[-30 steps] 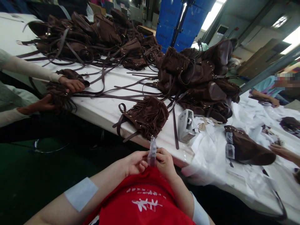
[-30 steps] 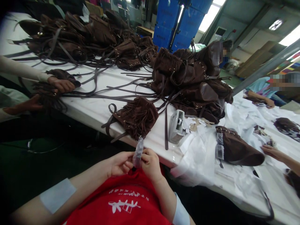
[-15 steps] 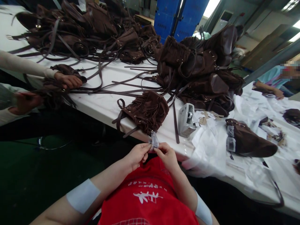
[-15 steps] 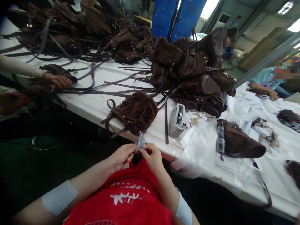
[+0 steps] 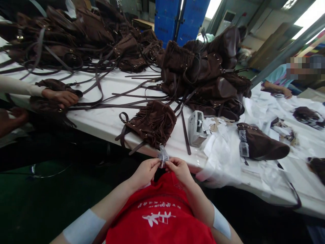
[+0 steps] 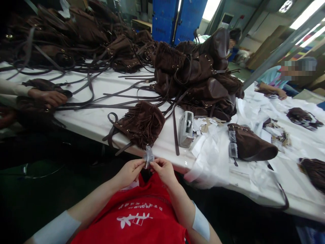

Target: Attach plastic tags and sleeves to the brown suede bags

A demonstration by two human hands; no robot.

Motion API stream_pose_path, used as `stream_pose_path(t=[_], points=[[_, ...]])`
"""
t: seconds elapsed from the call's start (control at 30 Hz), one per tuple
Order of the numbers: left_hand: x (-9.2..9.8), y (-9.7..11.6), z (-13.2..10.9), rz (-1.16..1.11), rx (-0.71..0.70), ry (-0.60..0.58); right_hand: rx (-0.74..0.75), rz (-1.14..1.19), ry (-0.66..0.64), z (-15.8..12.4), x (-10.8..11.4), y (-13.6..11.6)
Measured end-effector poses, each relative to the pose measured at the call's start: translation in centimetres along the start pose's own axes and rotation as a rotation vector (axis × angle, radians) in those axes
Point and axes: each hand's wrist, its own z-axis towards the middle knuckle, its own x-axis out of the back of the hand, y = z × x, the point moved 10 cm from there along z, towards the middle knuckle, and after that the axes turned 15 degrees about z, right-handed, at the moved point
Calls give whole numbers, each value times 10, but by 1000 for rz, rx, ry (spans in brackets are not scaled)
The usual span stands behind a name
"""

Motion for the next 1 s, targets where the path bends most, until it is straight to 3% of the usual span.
stream_pose_path(t=[0.2,0.4,0.53,0.7,0.87,1.0], points=[[-10,-15,10,-113,83,-73,44,45,-63,-2,-8,-5],[4,5,4,46,-54,12,-25,85,-18,3,-5,9],[11,23,0,210,-189,16,-147,168,-25,5,-4,25],[8,33,-4,285,-231,-42,-183,167,-87,10,-11,32],[9,28,-2,219,-155,25,-145,106,-87,16,-11,27],[8,31,-3,252,-227,7,-286,269,-89,17,-15,28]])
